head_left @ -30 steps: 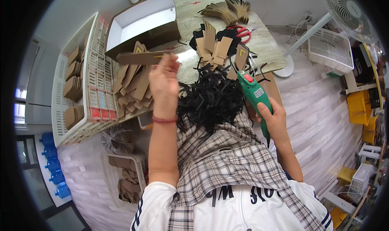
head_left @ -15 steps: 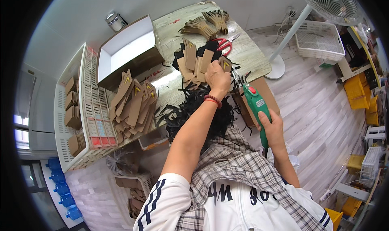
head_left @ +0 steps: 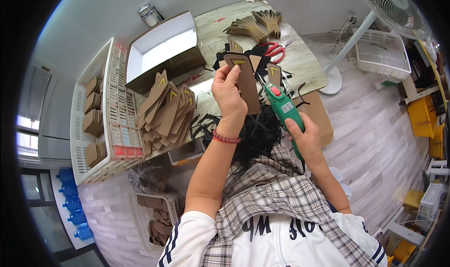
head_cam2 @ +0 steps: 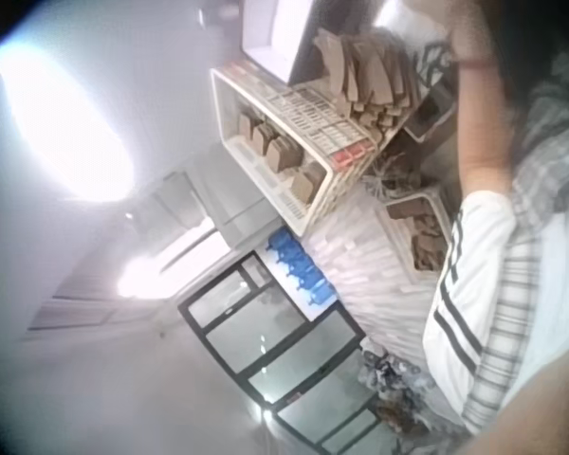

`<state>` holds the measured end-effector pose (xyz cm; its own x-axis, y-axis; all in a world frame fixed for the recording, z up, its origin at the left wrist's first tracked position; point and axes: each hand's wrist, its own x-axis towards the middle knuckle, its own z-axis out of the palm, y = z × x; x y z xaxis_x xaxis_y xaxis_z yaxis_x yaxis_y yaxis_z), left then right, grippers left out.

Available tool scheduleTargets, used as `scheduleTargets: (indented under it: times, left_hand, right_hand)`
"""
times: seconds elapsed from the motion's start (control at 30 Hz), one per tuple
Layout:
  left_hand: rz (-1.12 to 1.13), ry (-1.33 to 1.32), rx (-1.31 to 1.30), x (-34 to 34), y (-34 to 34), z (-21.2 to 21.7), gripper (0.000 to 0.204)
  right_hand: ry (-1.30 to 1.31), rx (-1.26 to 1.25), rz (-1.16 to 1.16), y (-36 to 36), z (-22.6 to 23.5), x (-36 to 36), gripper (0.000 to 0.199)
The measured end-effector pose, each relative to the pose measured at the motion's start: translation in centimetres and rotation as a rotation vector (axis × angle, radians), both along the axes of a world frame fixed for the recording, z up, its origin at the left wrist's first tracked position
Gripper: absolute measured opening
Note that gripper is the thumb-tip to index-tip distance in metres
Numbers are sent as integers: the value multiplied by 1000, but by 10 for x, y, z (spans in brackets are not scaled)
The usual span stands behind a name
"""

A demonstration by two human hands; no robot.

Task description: The person uses a green rotary cutter to trim the edges of small cardboard pieces. They hold each piece in the left hand and guide the cutter along the edges, then place the finished pieces into a white basket.

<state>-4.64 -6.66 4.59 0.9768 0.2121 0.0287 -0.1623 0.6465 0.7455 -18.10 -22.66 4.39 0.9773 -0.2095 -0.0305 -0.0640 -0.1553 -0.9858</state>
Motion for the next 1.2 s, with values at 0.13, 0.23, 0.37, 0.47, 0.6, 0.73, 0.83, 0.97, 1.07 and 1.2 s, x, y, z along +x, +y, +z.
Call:
scheduleTargets:
  times: [0.13, 0.23, 0.37, 0.47, 0.6, 0.73, 0.83, 0.97, 1.07, 1.2]
  left_hand:
    - [27, 47, -30, -11, 6, 0, 7]
    - [27, 58, -24, -17, 3, -5, 8]
    - [-9, 59, -7, -21, 2, -12, 8]
    - [-30, 60, 15, -25, 1, -10, 8]
    - [-47, 71, 55, -30, 1, -9, 7]
    - [-98, 72, 108, -36, 4, -11, 5]
    - [-102, 78, 123, -40, 4, -10, 8]
    - [-126, 45, 162, -42, 10, -8, 9]
    - [-97, 32, 195, -38, 15, -7, 10]
    - [-58, -9, 316, -34, 20, -3, 13]
  right_hand:
    - [-15, 27, 60, 6, 0, 1, 33]
    - [-22, 13, 69, 6, 3, -3, 34]
    - [-5, 24, 63, 3, 6, -4, 35]
    - [1, 31, 49, 3, 7, -5, 35]
    - [-20, 38, 43, 4, 10, -5, 35]
    - [-47, 35, 55, 2, 11, -3, 34]
    - [-34, 50, 54, 1, 12, -4, 34]
    - [-19, -1, 51, 1, 18, -6, 32]
    - [-25, -17, 77, -1, 18, -7, 31]
    - [-12, -6, 91, -3, 15, -8, 30]
